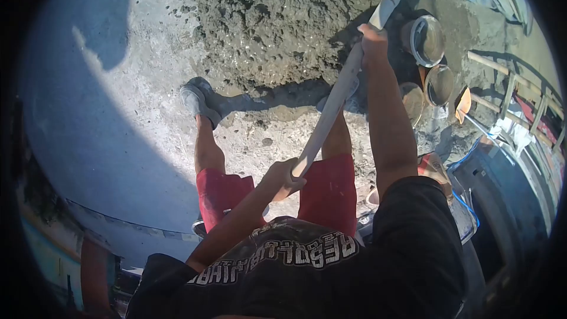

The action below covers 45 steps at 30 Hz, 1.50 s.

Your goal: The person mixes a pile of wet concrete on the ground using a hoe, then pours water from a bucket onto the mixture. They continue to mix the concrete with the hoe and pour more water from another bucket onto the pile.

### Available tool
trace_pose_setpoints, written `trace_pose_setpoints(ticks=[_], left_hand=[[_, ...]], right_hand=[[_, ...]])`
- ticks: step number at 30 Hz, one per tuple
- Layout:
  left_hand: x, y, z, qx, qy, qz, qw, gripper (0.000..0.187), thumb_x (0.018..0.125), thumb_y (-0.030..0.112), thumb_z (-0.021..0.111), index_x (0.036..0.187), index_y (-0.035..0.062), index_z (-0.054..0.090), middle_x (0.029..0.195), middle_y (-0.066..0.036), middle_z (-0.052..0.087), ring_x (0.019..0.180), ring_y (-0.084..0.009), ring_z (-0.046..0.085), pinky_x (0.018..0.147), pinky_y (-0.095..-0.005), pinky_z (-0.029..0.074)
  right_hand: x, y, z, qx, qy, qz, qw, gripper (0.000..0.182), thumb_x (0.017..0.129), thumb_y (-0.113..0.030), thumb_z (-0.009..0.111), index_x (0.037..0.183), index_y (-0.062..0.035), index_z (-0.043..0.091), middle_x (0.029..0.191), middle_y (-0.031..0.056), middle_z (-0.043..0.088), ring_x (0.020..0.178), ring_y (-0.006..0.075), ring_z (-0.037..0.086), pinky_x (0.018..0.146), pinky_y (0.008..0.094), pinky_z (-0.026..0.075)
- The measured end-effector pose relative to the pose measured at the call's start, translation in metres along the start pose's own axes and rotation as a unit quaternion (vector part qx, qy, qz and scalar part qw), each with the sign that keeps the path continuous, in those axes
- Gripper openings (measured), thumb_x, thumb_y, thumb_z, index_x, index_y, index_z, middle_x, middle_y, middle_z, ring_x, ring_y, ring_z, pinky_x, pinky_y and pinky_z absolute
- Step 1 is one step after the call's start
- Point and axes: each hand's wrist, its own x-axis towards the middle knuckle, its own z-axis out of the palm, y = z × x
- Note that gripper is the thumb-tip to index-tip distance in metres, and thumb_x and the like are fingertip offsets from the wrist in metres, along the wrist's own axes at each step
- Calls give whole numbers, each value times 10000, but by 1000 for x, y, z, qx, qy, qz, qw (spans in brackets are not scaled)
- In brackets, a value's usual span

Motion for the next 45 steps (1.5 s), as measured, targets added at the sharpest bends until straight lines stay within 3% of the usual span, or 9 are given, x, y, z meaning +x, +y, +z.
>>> trace_pose_setpoints(ticks=[3, 6, 8, 14, 20, 25, 32, 42, 45], left_hand=[[42, 55, -102, 65, 33, 29, 997, 392, 730, 247, 690, 993, -19, 573, 811, -204, 647, 726, -334, 633, 682, -413, 479], [-16, 45, -129, 75, 73, -10, 994, 331, 725, 196, 668, 960, -19, 578, 787, -200, 635, 707, -343, 625, 662, -421, 484], [-88, 6, -129, 108, 49, 51, 992, 311, 732, 189, 675, 937, -19, 569, 797, -223, 635, 733, -384, 637, 649, -444, 497], [-210, -78, -95, 200, 114, -188, 955, 307, 711, 210, 720, 922, 28, 591, 808, -202, 661, 788, -397, 662, 693, -466, 532], [-139, -57, -50, 320, 185, -120, 922, 281, 747, 213, 705, 961, 83, 576, 858, -114, 650, 792, -355, 657, 678, -458, 537], [51, 19, -94, 308, 294, -44, 904, 207, 822, 159, 613, 981, 43, 550, 837, -168, 653, 753, -388, 657, 671, -483, 532], [13, -42, 24, 165, 197, -196, 946, 282, 774, 153, 627, 1009, 44, 517, 873, -206, 665, 821, -385, 666, 732, -489, 537], [-65, -110, 140, 130, -135, -218, 958, 273, 763, 269, 653, 925, 51, 672, 928, -158, 676, 925, -347, 651, 817, -470, 526], [-32, -81, 109, -11, 69, -180, 981, 314, 770, 272, 710, 979, 49, 639, 949, -176, 662, 926, -363, 642, 787, -464, 518]], right_hand=[[125, 7, 14, 29, 86, 66, 994, 182, 835, -116, 623, 927, 35, 578, 714, 92, 572, 536, 218, 586, 474, 357, 504], [58, 0, 85, 5, 159, 101, 982, 182, 788, -24, 646, 926, 74, 579, 804, 150, 619, 573, 251, 616, 478, 363, 515], [-12, 45, 129, 38, 96, 80, 991, 318, 774, -33, 663, 1036, 39, 497, 799, 112, 566, 511, 227, 573, 451, 405, 497], [-183, 103, 181, 219, 37, 127, 967, 312, 757, 18, 600, 1000, -63, 422, 817, 61, 492, 556, 175, 529, 456, 328, 471], [-106, 78, 101, 460, -190, 149, 854, 434, 757, -76, 571, 1172, -96, 447, 824, 78, 482, 651, 233, 538, 593, 419, 478], [105, -13, 160, 236, -89, 22, 967, 150, 843, -89, 638, 872, -9, 515, 696, 87, 539, 565, 220, 569, 518, 387, 514], [23, 103, 167, -163, 10, 103, 981, 504, 790, -101, 715, 1171, 9, 404, 949, 157, 609, 616, 224, 624, 547, 374, 539], [-157, 147, 61, 3, -89, 23, 996, 510, 718, 68, 612, 1153, -56, 376, 781, 80, 512, 506, 194, 543, 460, 344, 484], [-105, 88, 102, 67, -194, 67, 976, 412, 765, 23, 602, 1113, -67, 400, 775, 84, 528, 537, 197, 562, 453, 361, 486]])
